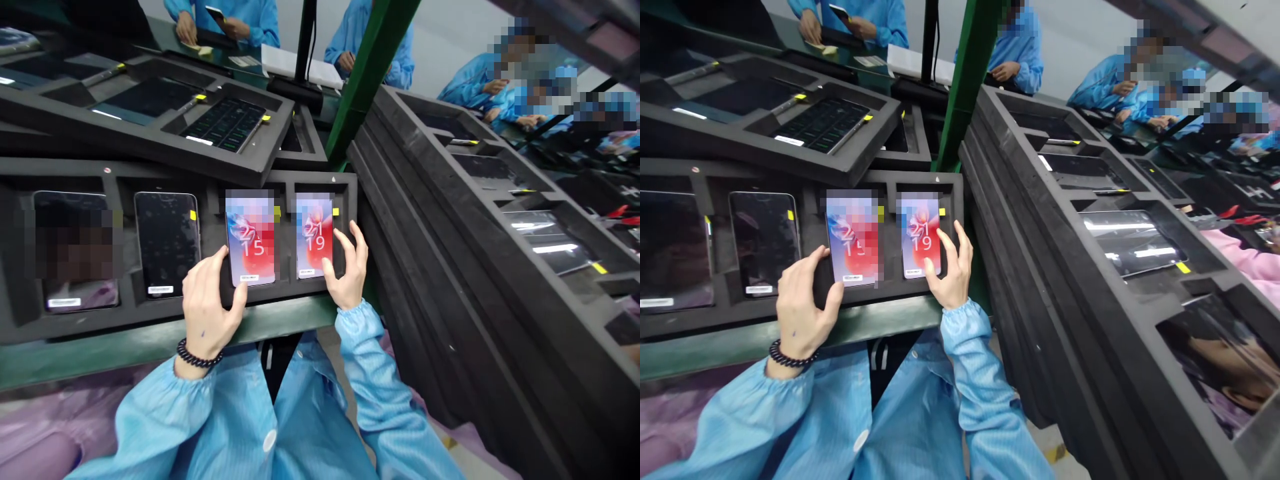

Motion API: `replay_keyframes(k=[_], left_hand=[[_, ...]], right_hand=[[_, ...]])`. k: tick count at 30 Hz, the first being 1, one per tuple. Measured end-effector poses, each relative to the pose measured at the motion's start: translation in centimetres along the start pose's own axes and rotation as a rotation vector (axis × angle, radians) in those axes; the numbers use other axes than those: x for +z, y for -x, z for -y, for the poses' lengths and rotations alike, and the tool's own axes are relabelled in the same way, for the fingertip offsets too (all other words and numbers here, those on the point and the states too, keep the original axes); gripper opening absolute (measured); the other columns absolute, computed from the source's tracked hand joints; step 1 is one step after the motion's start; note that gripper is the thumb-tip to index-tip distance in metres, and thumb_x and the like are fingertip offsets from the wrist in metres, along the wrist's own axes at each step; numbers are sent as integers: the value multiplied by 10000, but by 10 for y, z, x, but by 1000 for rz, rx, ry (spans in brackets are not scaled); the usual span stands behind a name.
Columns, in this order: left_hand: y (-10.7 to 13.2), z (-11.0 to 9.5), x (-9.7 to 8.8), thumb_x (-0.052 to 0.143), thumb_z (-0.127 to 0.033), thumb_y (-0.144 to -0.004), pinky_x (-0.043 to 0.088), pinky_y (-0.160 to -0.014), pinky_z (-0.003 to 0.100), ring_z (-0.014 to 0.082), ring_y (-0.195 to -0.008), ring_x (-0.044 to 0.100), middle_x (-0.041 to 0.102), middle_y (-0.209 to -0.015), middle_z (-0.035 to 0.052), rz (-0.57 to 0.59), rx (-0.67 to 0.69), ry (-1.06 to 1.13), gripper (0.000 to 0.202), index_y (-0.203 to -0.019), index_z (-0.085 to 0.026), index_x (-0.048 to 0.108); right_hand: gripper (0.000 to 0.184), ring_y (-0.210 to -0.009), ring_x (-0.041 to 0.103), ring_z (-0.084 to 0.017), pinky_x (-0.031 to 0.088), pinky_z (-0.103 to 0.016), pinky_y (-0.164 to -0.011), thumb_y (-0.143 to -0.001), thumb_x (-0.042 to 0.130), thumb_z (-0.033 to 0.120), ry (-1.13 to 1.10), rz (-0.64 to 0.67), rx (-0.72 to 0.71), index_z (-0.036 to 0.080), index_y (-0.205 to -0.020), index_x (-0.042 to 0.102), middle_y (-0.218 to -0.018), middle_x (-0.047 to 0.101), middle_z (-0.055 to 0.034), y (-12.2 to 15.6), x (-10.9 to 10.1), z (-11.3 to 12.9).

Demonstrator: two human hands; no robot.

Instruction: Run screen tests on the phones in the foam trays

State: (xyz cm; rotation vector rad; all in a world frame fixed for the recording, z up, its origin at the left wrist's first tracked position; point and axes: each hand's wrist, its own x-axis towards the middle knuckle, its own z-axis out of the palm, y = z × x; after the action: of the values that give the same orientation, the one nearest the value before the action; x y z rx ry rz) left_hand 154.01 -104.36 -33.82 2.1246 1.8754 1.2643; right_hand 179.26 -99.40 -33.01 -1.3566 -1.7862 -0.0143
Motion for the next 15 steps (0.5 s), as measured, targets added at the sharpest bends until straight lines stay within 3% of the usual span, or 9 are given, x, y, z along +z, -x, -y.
replay_keyframes(k=[3,6,8,11,15], left_hand=[[1,6,-10,558,-291,-941,318,-1215,554,348,-1411,461,505,-1514,160,50,85,4,661,-1572,-230,369],[1,20,-22,570,-241,-937,90,-1275,660,368,-1547,249,272,-1677,39,143,279,-58,667,-1557,-392,376],[-5,30,-27,559,-223,-944,61,-1266,691,377,-1566,186,198,-1696,-8,192,378,-93,627,-1518,-437,424],[-22,38,-27,511,-263,-978,63,-1266,694,387,-1572,144,136,-1706,-16,223,366,-104,564,-1520,-395,435],[-43,36,-21,436,-342,-1010,-5,-1287,656,370,-1586,55,18,-1718,-41,173,268,-81,585,-1583,-350,318]], right_hand=[[388,-1454,431,-321,426,-532,-1169,-941,534,309,8,34,-65,258,-1300,672,-1623,355,-81,4,-8,-6],[312,-1450,434,-310,392,-544,-1197,-920,568,236,43,73,-197,310,-1158,755,-1649,324,0,8,-17,-13],[277,-1441,442,-294,337,-556,-1231,-925,590,233,67,112,-262,329,-1115,768,-1634,358,19,7,-20,-16],[315,-1461,414,-285,290,-565,-1249,-983,535,297,141,172,-230,303,-1244,711,-1626,376,-41,-2,-15,-18],[530,-1515,337,-311,275,-600,-1238,-1043,373,401,204,171,-118,199,-1529,441,-1647,309,-159,-16,-5,-16]])
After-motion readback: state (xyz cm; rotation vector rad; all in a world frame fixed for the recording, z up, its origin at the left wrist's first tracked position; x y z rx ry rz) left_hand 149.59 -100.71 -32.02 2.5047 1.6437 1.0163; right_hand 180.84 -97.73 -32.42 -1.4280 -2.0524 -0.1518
